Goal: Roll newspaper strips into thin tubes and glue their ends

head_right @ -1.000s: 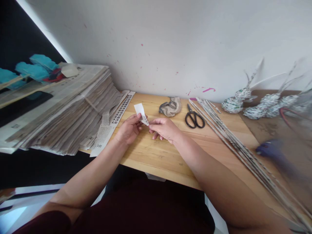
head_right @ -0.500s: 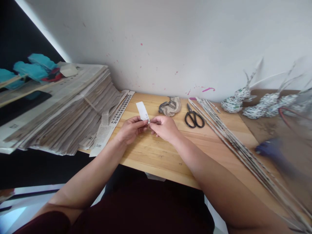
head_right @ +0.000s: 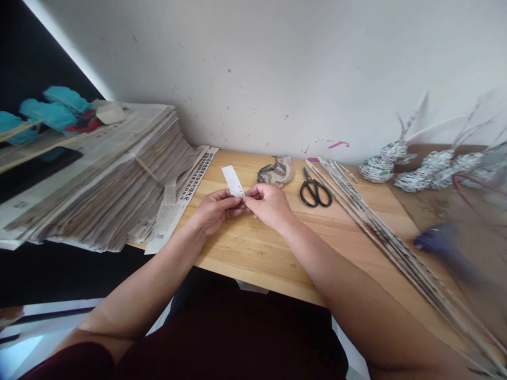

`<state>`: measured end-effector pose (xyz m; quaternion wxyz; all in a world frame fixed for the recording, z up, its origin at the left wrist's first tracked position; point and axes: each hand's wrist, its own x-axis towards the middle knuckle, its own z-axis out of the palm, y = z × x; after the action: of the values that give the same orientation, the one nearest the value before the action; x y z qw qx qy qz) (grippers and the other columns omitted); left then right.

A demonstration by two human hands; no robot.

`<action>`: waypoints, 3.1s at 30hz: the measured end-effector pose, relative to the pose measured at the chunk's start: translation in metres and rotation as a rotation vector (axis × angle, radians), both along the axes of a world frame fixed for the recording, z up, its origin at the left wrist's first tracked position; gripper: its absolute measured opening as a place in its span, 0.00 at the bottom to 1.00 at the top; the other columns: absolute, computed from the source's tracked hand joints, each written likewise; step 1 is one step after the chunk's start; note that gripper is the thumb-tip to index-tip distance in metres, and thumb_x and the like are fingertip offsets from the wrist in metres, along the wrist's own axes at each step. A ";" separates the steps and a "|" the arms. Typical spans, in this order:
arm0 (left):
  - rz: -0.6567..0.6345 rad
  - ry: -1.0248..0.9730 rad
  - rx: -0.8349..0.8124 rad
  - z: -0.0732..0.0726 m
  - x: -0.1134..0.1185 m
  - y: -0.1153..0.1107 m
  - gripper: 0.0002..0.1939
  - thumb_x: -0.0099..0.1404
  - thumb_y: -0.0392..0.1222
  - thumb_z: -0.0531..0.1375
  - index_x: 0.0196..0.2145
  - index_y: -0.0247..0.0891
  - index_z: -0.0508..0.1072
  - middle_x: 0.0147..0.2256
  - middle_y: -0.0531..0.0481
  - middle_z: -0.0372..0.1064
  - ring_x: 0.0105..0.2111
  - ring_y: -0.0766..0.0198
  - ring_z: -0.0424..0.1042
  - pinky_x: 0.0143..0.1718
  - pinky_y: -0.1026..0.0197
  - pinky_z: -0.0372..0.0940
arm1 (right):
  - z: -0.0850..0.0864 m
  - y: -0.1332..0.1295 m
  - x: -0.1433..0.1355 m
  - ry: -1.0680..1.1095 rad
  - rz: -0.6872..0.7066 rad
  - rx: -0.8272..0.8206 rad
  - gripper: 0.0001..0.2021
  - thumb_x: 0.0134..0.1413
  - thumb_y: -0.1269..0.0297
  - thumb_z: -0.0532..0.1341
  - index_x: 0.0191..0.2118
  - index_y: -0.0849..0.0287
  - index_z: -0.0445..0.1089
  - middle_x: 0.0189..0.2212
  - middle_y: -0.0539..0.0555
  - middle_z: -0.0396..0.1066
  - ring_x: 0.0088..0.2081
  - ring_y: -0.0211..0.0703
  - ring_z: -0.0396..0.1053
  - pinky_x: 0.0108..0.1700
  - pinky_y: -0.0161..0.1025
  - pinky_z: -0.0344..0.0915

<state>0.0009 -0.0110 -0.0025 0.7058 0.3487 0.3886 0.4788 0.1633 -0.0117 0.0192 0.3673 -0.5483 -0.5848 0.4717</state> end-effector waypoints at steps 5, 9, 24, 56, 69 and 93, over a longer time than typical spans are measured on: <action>0.043 0.014 -0.015 0.001 0.001 0.000 0.07 0.54 0.29 0.66 0.32 0.29 0.74 0.28 0.46 0.75 0.27 0.67 0.74 0.34 0.63 0.71 | -0.002 -0.001 0.000 -0.074 0.030 0.102 0.05 0.50 0.67 0.63 0.35 0.60 0.74 0.30 0.54 0.76 0.28 0.38 0.72 0.24 0.32 0.70; 0.058 0.027 -0.022 0.000 -0.001 0.002 0.04 0.54 0.28 0.65 0.30 0.28 0.74 0.27 0.45 0.74 0.26 0.67 0.74 0.32 0.64 0.71 | -0.004 0.000 0.000 -0.116 0.049 0.172 0.07 0.50 0.67 0.62 0.36 0.60 0.75 0.32 0.54 0.77 0.31 0.39 0.74 0.29 0.33 0.70; 0.070 0.019 -0.084 0.004 -0.001 0.001 0.01 0.58 0.28 0.63 0.31 0.28 0.75 0.29 0.40 0.77 0.29 0.64 0.77 0.33 0.64 0.72 | -0.005 0.002 0.002 -0.135 0.055 0.190 0.11 0.52 0.65 0.62 0.41 0.58 0.78 0.33 0.54 0.78 0.31 0.40 0.74 0.30 0.35 0.70; 0.115 0.047 -0.090 0.001 -0.001 0.002 0.07 0.56 0.24 0.61 0.33 0.30 0.73 0.28 0.45 0.74 0.27 0.64 0.76 0.36 0.59 0.73 | -0.005 -0.003 0.000 -0.260 0.160 0.331 0.15 0.50 0.74 0.59 0.41 0.54 0.79 0.38 0.50 0.79 0.37 0.41 0.76 0.42 0.38 0.70; -0.039 -0.123 -0.084 0.000 -0.002 0.002 0.08 0.56 0.23 0.64 0.35 0.27 0.76 0.34 0.43 0.77 0.34 0.65 0.78 0.43 0.64 0.72 | 0.002 0.004 0.007 -0.059 0.060 0.134 0.09 0.49 0.65 0.64 0.37 0.60 0.78 0.27 0.53 0.77 0.25 0.37 0.72 0.29 0.34 0.69; 0.051 -0.138 -0.122 0.002 0.003 0.002 0.05 0.60 0.26 0.63 0.28 0.30 0.71 0.28 0.47 0.75 0.28 0.67 0.77 0.32 0.69 0.72 | 0.003 0.003 0.007 -0.019 0.105 0.155 0.08 0.51 0.61 0.63 0.35 0.60 0.74 0.29 0.54 0.77 0.30 0.40 0.73 0.30 0.37 0.71</action>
<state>0.0034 -0.0094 -0.0005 0.7386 0.2611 0.3763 0.4947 0.1706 -0.0085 0.0222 0.3778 -0.4914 -0.6507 0.4386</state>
